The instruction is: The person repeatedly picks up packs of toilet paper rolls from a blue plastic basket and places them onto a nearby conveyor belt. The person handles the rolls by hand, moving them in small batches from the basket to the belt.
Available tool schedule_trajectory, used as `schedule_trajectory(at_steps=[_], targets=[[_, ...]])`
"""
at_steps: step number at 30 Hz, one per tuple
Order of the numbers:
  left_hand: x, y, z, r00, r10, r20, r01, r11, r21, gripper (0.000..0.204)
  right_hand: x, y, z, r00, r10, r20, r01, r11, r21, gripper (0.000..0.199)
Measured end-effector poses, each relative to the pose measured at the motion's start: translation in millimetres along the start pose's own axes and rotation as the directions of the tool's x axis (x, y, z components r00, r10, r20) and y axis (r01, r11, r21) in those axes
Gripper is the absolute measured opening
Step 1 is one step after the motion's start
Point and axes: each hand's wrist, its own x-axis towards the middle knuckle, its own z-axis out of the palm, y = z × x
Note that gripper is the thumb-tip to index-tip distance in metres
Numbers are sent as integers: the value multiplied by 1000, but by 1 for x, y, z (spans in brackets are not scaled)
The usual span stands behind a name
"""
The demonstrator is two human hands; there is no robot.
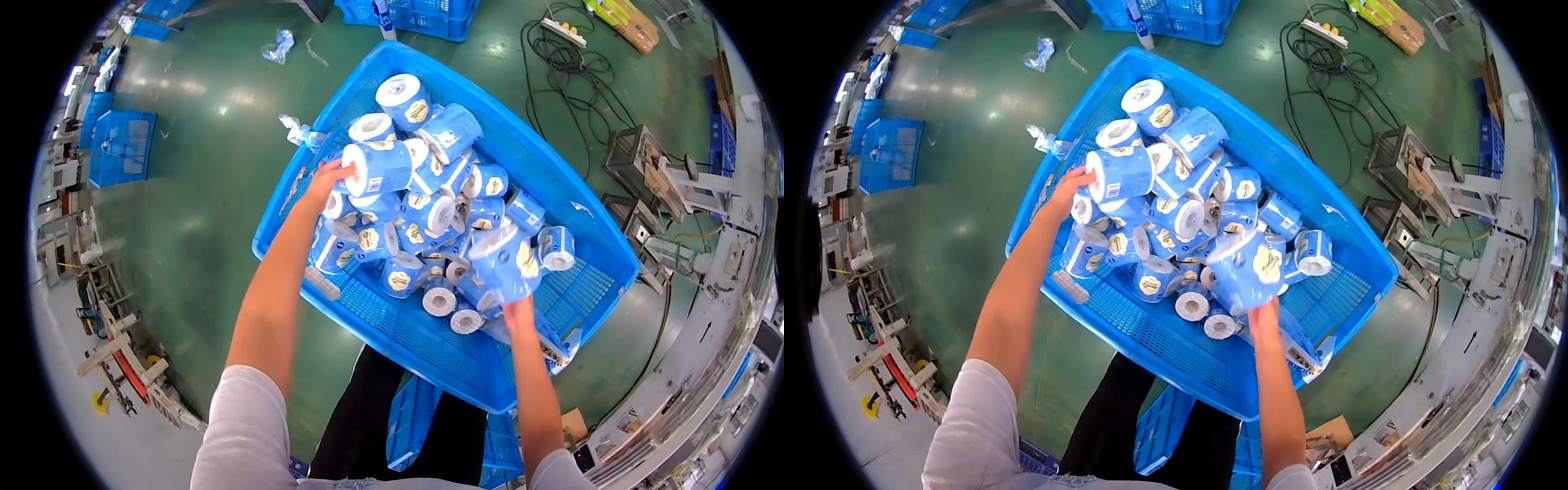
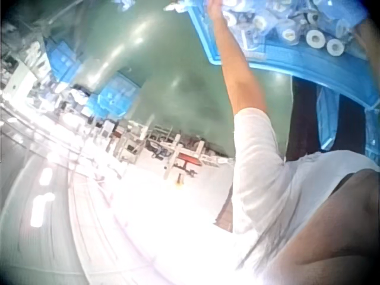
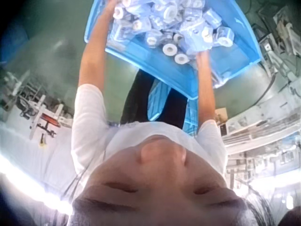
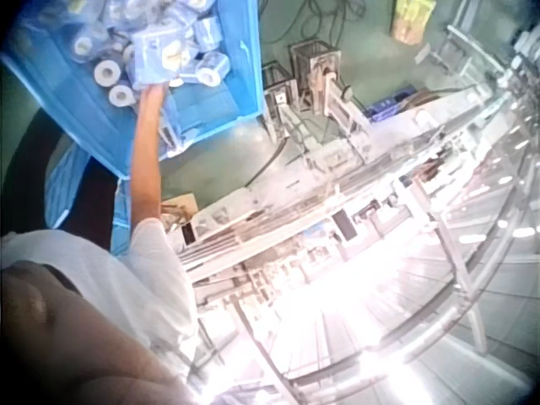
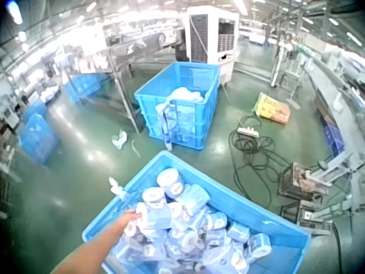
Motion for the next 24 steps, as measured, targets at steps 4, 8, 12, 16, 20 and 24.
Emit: schedule_trajectory(at_steps=[4,8,12,16,20,24], targets=[[-14,-1,-3,998,-43,50,48,995,-90,52,-75,-12,-39,995,70,-77,-72,997,-20,57],[-24,-12,-18,987,-92,129,99,994,-50,45,-107,-7,-73,996,47,-75,-45,998,35,54],[-24,-15,-34,976,-74,206,127,958,-258,43,-109,4,-85,998,33,-62,-28,997,78,55],[-19,-19,-17,969,-3,247,77,954,-291,44,-99,13,-72,998,-9,-60,15,995,103,55],[-36,-1,58,984,-171,-57,163,979,-123,50,-100,14,-63,986,-56,-157,82,983,162,41],[-45,6,55,987,44,-155,-46,999,-6,40,-114,6,-23,978,-52,-201,80,988,135,35]])
